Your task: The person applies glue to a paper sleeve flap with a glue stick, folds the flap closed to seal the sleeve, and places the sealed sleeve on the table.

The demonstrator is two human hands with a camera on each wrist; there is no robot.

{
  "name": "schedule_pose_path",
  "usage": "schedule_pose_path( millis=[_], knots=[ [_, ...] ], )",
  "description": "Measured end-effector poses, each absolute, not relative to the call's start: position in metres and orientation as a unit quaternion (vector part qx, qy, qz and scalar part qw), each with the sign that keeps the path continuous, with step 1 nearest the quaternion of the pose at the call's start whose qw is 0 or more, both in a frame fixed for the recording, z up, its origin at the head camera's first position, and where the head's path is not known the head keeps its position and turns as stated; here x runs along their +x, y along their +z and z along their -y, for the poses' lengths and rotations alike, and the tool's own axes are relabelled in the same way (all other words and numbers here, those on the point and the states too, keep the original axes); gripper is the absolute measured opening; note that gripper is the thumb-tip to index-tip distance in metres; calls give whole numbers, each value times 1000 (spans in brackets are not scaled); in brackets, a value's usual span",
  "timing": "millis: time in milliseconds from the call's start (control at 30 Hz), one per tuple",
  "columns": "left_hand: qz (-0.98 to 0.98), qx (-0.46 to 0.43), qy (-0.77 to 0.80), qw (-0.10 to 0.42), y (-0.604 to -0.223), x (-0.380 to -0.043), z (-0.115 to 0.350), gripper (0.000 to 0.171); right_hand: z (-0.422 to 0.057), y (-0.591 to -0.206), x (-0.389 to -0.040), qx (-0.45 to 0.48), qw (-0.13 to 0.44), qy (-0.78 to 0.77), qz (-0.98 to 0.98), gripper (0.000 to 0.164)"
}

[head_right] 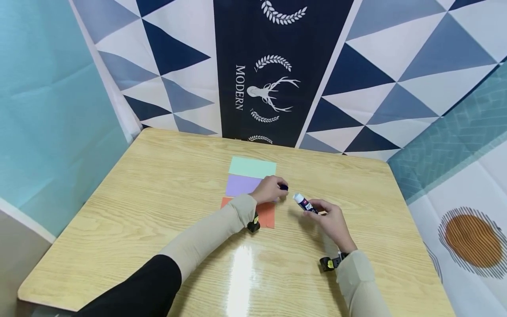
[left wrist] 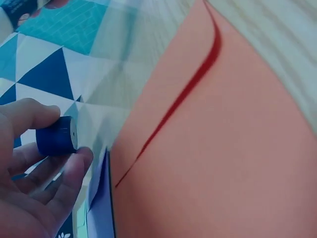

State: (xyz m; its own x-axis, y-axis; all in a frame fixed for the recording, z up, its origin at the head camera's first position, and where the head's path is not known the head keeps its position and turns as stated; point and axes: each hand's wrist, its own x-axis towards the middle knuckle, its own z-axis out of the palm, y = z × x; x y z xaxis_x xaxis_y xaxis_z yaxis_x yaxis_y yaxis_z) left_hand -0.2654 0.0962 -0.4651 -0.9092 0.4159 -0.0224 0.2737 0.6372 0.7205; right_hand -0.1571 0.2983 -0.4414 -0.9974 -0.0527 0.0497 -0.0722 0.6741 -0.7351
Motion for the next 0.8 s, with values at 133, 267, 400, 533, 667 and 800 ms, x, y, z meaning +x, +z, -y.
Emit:
schedule_pose_path(
  millis=[133,267,400,533,667,800],
  knots=[
    [-884,185,421,89,-464,-264,-91,31,-297,-444,-157,34,11,405,913,39],
    [-867,157,465,80,-464,-264,-88,37,-295,-445,-160,38,9,413,910,40],
    [-852,148,496,78,-462,-262,-82,35,-292,-446,-162,42,6,415,909,40],
    [-839,159,515,79,-460,-260,-73,32,-289,-446,-164,48,3,417,908,39],
    [-830,175,524,72,-459,-260,-63,33,-287,-446,-166,54,3,414,909,38],
    [-828,176,528,67,-457,-260,-55,36,-285,-444,-169,56,5,411,910,39]
  ],
)
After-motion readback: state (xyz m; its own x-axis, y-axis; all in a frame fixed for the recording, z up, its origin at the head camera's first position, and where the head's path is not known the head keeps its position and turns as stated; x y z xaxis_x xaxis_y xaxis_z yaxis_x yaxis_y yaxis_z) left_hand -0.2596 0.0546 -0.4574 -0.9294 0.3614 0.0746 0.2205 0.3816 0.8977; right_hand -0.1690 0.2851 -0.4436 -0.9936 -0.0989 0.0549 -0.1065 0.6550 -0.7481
